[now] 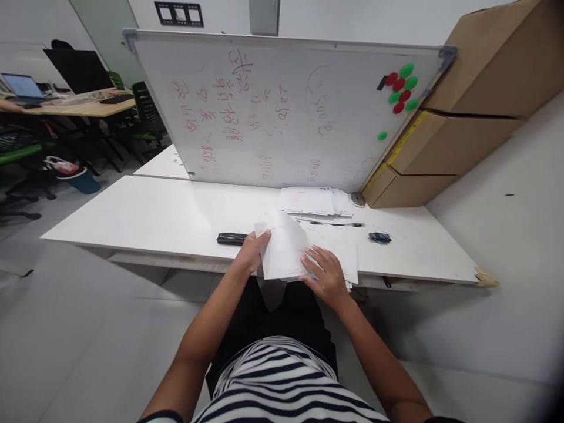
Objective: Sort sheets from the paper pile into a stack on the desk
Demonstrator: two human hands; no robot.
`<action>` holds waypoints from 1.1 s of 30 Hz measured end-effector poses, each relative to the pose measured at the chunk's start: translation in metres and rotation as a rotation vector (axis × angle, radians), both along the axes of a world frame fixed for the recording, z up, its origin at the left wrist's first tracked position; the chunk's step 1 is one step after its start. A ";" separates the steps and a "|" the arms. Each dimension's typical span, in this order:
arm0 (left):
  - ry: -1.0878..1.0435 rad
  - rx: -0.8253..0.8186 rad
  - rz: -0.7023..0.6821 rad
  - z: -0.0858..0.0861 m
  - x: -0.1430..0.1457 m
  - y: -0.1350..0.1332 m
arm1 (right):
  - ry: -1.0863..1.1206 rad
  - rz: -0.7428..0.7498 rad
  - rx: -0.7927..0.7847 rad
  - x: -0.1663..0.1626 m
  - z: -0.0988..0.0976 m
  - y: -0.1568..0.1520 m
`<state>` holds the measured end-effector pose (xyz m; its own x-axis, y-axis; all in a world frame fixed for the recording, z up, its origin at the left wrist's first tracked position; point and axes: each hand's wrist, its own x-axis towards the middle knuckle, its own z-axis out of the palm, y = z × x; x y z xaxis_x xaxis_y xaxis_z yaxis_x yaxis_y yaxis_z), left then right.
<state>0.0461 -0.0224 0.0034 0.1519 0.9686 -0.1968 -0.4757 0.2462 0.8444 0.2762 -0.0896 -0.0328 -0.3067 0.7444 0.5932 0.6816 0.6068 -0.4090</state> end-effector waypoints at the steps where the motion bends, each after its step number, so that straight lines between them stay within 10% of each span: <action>1: 0.014 0.025 -0.066 0.003 0.004 -0.003 | 0.073 -0.026 -0.033 0.003 -0.005 -0.009; 5: 0.094 0.113 -0.352 0.023 0.020 -0.018 | 0.625 -0.168 -0.303 0.011 -0.019 -0.035; 11: 0.375 0.319 -0.494 0.057 0.035 -0.033 | 1.167 0.063 -0.688 0.023 -0.012 -0.049; 18: 0.703 0.440 -0.133 0.067 0.052 -0.041 | 1.500 -0.236 -0.582 0.022 -0.010 -0.064; 33: 0.444 0.162 -0.266 0.051 0.048 -0.017 | 1.474 -0.504 -0.521 0.035 -0.014 -0.061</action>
